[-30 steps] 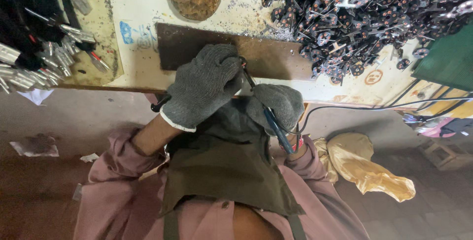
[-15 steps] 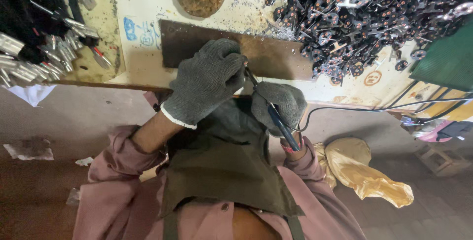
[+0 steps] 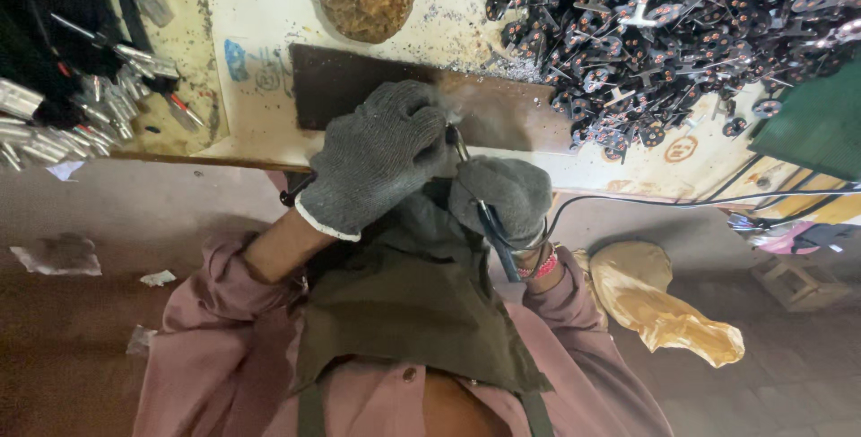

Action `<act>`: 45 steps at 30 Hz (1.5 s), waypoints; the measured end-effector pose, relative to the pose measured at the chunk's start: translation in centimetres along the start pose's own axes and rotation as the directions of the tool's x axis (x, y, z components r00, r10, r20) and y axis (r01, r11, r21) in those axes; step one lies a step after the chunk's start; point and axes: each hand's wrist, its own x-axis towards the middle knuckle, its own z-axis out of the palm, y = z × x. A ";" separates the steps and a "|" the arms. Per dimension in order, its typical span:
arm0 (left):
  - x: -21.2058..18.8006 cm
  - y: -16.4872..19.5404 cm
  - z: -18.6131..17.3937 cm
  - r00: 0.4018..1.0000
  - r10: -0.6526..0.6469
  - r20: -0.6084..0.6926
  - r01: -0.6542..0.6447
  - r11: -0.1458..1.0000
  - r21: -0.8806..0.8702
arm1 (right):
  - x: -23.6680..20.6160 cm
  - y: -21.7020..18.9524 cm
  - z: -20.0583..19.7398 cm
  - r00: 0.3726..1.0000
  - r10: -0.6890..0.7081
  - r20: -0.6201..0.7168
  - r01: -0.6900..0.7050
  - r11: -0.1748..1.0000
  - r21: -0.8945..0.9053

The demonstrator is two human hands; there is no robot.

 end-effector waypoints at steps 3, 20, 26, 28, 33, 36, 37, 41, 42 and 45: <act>0.1 -0.2 0.1 0.999 0.035 -0.012 -0.036 0.999 -0.012 | 0.1 0.0 0.1 0.999 -0.005 -0.046 0.015 0.974 0.228; -0.1 -0.3 0.2 1.000 -0.007 -0.021 0.006 1.000 -0.029 | -0.7 0.5 0.2 0.993 -0.085 -0.081 0.086 0.996 0.012; -0.3 -0.3 0.4 1.000 -0.014 -0.008 0.014 0.998 -0.062 | -1.5 1.1 0.7 0.985 -0.106 -0.140 0.104 0.994 -0.018; -0.2 -0.2 0.4 0.999 -0.005 -0.037 0.003 0.999 -0.052 | -2.1 1.0 0.9 0.983 -0.008 -0.185 0.008 1.000 -0.002; -0.2 0.1 -1.0 0.994 0.006 -0.113 -0.007 1.000 -0.005 | -4.2 0.3 -0.3 0.856 0.343 -0.387 -0.279 0.936 0.213; -0.9 -0.7 -2.8 0.985 -0.070 -0.155 0.071 0.997 -0.002 | -4.1 0.2 -0.5 0.935 0.216 -0.282 -0.203 0.976 0.077; -1.1 -1.0 -3.2 0.980 -0.081 -0.180 0.084 0.996 0.014 | -3.6 0.2 -0.4 0.952 0.171 -0.254 -0.169 0.985 0.033; -1.5 -2.0 -3.2 0.950 0.010 -0.311 -0.027 0.998 -0.050 | 0.8 -0.8 1.4 0.860 0.440 -0.257 -0.017 0.529 0.849; -1.5 -2.1 -3.0 0.952 0.009 -0.307 -0.018 0.999 -0.028 | 2.5 -0.8 0.8 0.901 0.187 -0.391 -0.060 0.948 0.314; -1.6 -2.1 -2.6 0.957 -0.013 -0.291 0.015 1.000 0.006 | 6.5 -0.7 -0.3 0.943 0.005 -0.332 -0.145 0.906 -0.398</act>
